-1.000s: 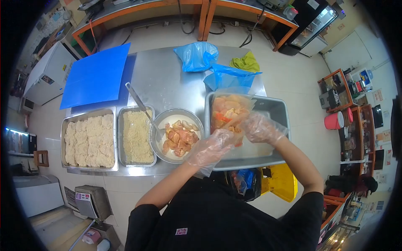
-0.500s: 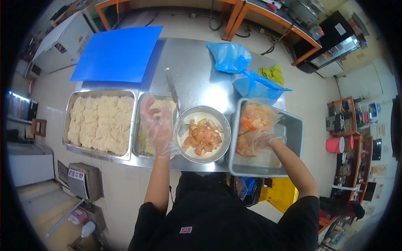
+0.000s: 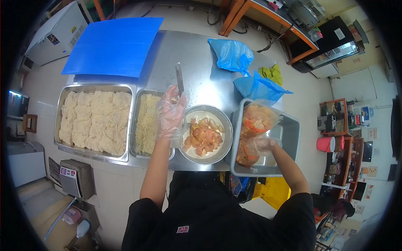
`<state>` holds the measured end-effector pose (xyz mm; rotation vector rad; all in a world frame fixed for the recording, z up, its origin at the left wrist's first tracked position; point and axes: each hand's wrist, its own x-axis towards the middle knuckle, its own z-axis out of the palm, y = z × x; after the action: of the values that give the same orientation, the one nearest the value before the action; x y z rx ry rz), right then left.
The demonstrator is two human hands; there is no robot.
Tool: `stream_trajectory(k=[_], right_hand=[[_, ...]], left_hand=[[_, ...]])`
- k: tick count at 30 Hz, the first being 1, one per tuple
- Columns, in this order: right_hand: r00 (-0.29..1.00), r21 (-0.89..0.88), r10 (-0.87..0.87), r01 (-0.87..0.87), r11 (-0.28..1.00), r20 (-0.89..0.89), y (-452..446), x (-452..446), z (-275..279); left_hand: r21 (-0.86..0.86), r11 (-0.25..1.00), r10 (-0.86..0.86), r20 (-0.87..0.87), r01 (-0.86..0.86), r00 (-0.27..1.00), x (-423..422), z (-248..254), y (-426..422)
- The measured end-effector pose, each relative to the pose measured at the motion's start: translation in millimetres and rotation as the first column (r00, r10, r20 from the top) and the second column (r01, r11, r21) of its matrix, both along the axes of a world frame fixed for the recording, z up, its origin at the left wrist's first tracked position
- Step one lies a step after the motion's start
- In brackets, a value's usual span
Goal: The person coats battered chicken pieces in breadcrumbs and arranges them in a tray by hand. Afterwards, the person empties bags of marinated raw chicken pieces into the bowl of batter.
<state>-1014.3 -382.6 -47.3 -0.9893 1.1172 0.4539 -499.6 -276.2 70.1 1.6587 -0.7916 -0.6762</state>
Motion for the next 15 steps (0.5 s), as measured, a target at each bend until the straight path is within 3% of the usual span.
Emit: stream_trajectory(k=[7, 9, 12, 15], right_hand=[[0.858, -0.172, 0.512, -0.509, 0.843, -0.029, 20, 13, 24], [0.799, -0.267, 0.6, -0.588, 0.764, -0.043, 33, 17, 23], [0.733, -0.457, 0.672, -0.635, 0.623, -0.103, 57, 23, 9], [0.857, -0.501, 0.515, -0.441, 0.744, 0.011, 81, 32, 1]], left_hand=[[0.136, 0.989, -0.058, -0.039, 0.062, 0.998, 7, 27, -9], [0.049, 0.996, -0.068, -0.027, 0.069, 0.997, 8, 21, -8], [0.029, 0.996, -0.078, -0.045, 0.079, 0.996, 9, 22, -7], [0.034, 0.996, -0.083, -0.071, 0.086, 0.994, 8, 27, -8]])
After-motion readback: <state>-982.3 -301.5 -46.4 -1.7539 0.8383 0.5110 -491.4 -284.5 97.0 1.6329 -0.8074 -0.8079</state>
